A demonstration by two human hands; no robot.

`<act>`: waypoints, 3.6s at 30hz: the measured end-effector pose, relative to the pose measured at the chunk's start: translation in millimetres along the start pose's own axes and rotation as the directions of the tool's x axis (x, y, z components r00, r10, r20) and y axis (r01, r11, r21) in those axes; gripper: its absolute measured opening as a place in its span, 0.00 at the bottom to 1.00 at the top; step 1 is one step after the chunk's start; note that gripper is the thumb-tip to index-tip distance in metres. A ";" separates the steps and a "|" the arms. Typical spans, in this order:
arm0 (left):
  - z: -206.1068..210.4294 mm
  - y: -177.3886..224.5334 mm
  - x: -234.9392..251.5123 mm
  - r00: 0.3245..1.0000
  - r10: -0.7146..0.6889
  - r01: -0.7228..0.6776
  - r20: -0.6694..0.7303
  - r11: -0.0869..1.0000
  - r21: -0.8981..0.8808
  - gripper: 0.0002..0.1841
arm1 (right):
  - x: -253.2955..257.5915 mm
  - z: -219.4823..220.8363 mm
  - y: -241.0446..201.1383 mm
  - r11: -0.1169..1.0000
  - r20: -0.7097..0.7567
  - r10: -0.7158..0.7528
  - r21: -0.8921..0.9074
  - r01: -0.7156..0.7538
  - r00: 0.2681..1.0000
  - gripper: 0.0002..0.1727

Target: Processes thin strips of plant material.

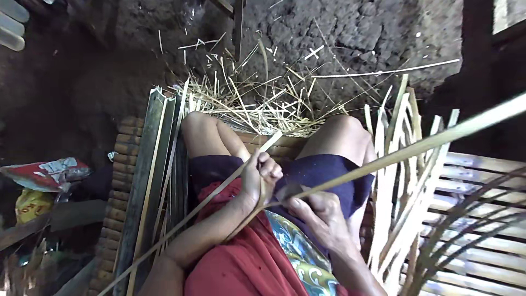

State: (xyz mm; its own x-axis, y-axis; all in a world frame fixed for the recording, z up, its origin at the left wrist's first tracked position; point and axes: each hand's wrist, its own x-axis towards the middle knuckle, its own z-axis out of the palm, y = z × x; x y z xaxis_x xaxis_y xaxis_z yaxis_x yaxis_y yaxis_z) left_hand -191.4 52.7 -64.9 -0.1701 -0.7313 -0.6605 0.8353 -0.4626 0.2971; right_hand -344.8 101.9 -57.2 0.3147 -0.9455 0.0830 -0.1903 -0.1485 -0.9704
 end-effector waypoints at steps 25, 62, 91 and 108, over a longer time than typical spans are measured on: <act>-26.2 11.8 -39.5 0.957 -0.176 0.139 0.232 0.976 0.170 0.29 | 10.1 5.3 -9.1 0.993 -0.170 0.002 -0.116 -0.022 0.986 0.21; -8.0 35.8 4.1 0.835 -0.375 -0.146 0.403 0.554 0.819 0.26 | 3.5 19.2 -11.7 0.925 0.284 0.246 -0.355 -0.137 0.927 0.34; 67.5 -81.0 19.2 0.587 -0.615 -0.601 0.527 0.104 0.792 0.21 | 61.9 -191.7 -30.1 0.854 -0.574 0.516 0.404 -0.328 0.636 0.11; -9.2 46.5 86.4 0.854 0.093 -0.476 0.511 -0.254 0.842 0.25 | -264.5 -135.4 2.7 -0.023 -0.444 0.895 -0.134 -0.991 0.039 0.18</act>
State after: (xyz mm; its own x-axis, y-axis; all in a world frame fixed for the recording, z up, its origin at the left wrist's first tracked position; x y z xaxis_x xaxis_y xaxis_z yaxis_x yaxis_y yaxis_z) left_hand -162.5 -27.4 -114.4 -0.3352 -0.9240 -0.1841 -0.5714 0.0441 0.8195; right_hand -554.5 312.4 -51.0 -0.5711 -0.2985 -0.7647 -0.4323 0.9013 -0.0290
